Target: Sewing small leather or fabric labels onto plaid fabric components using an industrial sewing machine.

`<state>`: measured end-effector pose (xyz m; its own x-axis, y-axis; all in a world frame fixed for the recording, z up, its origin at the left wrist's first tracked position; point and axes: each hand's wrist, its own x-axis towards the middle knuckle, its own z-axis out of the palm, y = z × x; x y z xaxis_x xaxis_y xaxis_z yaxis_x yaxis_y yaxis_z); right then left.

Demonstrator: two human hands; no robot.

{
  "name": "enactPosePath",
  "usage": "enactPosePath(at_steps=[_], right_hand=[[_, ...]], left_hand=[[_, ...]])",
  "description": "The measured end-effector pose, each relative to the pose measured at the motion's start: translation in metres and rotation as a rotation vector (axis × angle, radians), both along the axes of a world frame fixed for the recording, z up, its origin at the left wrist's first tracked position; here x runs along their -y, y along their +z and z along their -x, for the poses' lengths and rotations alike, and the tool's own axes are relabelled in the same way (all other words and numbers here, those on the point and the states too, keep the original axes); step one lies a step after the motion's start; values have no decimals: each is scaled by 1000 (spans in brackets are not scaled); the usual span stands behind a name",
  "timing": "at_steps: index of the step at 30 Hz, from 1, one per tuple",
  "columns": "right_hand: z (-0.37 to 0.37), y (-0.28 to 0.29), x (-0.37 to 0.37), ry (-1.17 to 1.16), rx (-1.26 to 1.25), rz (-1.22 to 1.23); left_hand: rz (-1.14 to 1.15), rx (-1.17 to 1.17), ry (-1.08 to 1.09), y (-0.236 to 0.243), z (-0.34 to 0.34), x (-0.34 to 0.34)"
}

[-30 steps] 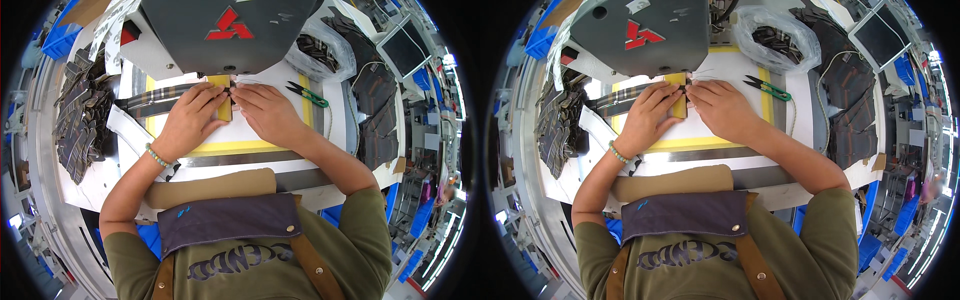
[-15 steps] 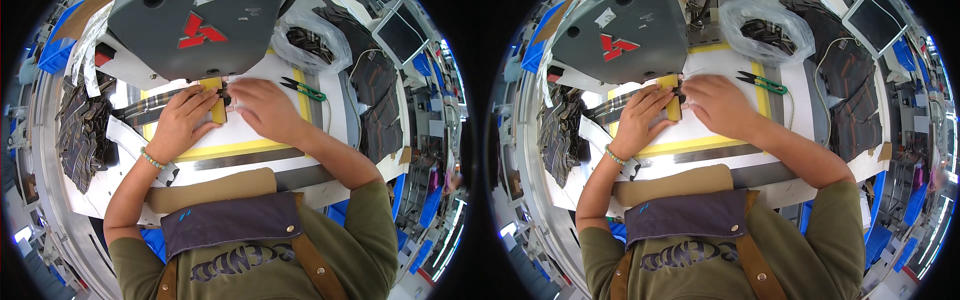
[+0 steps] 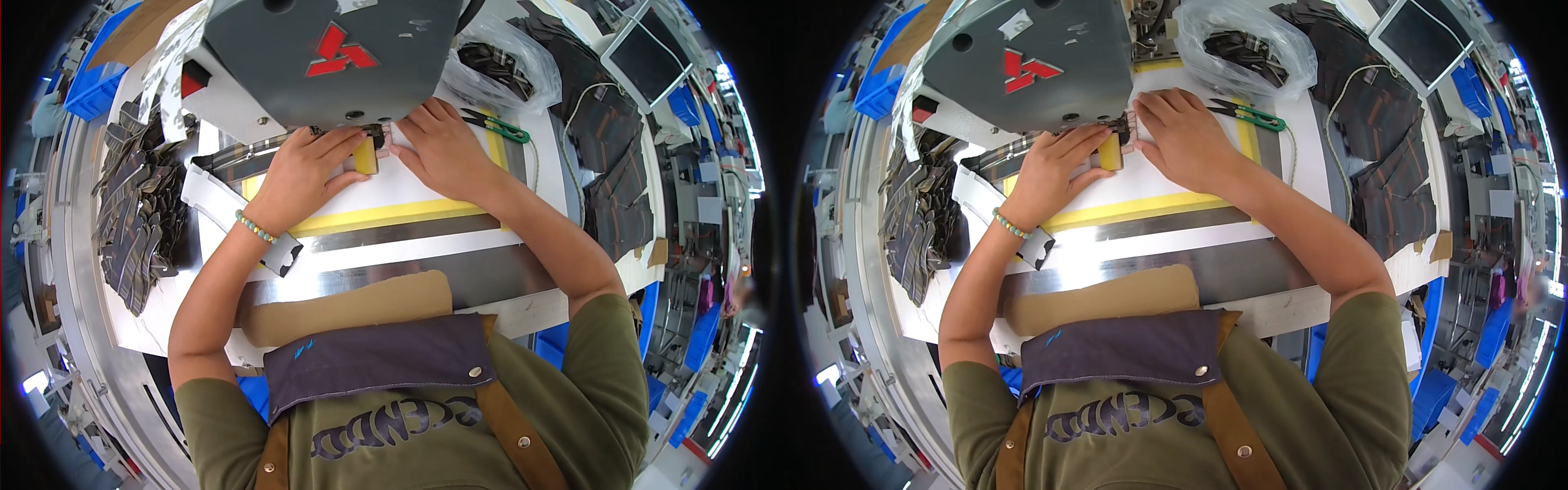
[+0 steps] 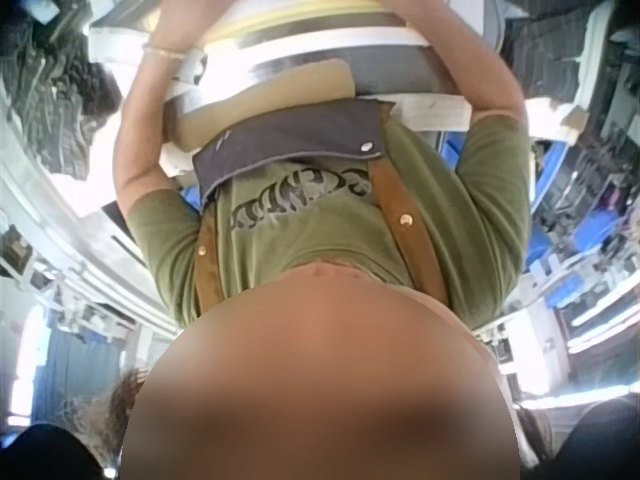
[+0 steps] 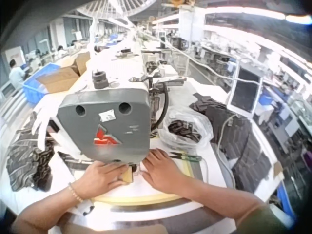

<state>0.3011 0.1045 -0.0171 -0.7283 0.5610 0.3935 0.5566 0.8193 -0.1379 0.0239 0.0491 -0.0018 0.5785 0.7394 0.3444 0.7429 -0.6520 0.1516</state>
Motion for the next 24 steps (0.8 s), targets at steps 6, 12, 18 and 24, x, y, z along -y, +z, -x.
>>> enactPosePath(at_steps=[6, 12, 18, 24], right_hand=[[1, 0, -1, 1, 59, -41], [3, -1, -4, -8, 85, -40], [3, -2, 4, -48, 113, -21], [2, 0, 20, -48, 128, 13]], left_hand=[[-53, -8, -28, -6, 4, -4], [7, -32, 8, -2, 6, -7], [109, -24, 50, 5, 0, 2], [32, 15, -31, 0, 0, 14]])
